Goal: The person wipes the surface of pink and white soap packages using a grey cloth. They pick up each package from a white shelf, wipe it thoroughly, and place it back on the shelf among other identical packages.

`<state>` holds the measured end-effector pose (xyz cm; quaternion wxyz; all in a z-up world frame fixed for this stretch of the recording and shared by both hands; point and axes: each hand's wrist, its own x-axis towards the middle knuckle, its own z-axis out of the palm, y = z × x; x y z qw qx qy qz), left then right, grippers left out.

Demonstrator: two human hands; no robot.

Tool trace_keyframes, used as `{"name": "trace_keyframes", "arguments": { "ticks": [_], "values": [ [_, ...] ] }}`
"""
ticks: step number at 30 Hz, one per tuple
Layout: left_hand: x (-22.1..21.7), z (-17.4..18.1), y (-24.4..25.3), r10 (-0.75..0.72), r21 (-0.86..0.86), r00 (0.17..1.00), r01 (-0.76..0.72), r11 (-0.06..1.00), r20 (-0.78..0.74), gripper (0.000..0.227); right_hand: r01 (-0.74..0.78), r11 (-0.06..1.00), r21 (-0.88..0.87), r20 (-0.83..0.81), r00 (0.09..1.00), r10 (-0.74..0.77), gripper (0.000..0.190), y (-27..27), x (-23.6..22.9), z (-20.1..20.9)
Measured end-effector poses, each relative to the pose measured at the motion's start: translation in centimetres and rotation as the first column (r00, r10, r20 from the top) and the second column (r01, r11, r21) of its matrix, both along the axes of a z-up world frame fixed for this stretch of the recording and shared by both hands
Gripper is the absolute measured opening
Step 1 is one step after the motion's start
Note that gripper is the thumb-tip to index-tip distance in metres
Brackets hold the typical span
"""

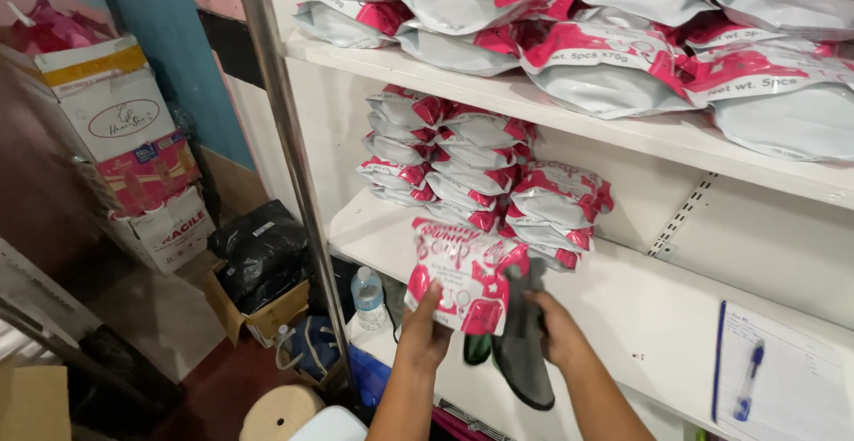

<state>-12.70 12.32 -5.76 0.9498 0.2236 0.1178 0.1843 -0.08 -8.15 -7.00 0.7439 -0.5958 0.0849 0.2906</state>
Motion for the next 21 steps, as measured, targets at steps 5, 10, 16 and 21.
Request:
{"name": "trace_keyframes", "arguments": {
  "ticks": [5,10,16,21],
  "values": [
    [-0.5,4.7,1.7,0.036,0.105,0.982,-0.056,0.993,0.185,0.056,-0.131,0.979,0.159,0.010,0.991,0.132,0.054,5.2,-3.2,1.5],
    [-2.4,5.5,3.8,0.065,0.237,0.995,-0.081,0.968,0.074,0.052,-0.079,0.941,0.330,0.061,0.996,0.062,0.053,7.3,-1.5,-0.1],
    [-2.7,2.4,6.4,0.159,0.357,0.976,-0.096,0.929,-0.150,0.065,0.083,0.737,0.671,0.037,0.989,-0.145,0.052,5.8,1.3,-1.1],
    [-1.9,0.5,6.8,0.181,0.391,0.937,-0.053,0.919,-0.298,0.070,0.268,0.879,0.394,0.201,0.908,-0.367,0.037,2.5,0.0,2.7]
  ]
}}
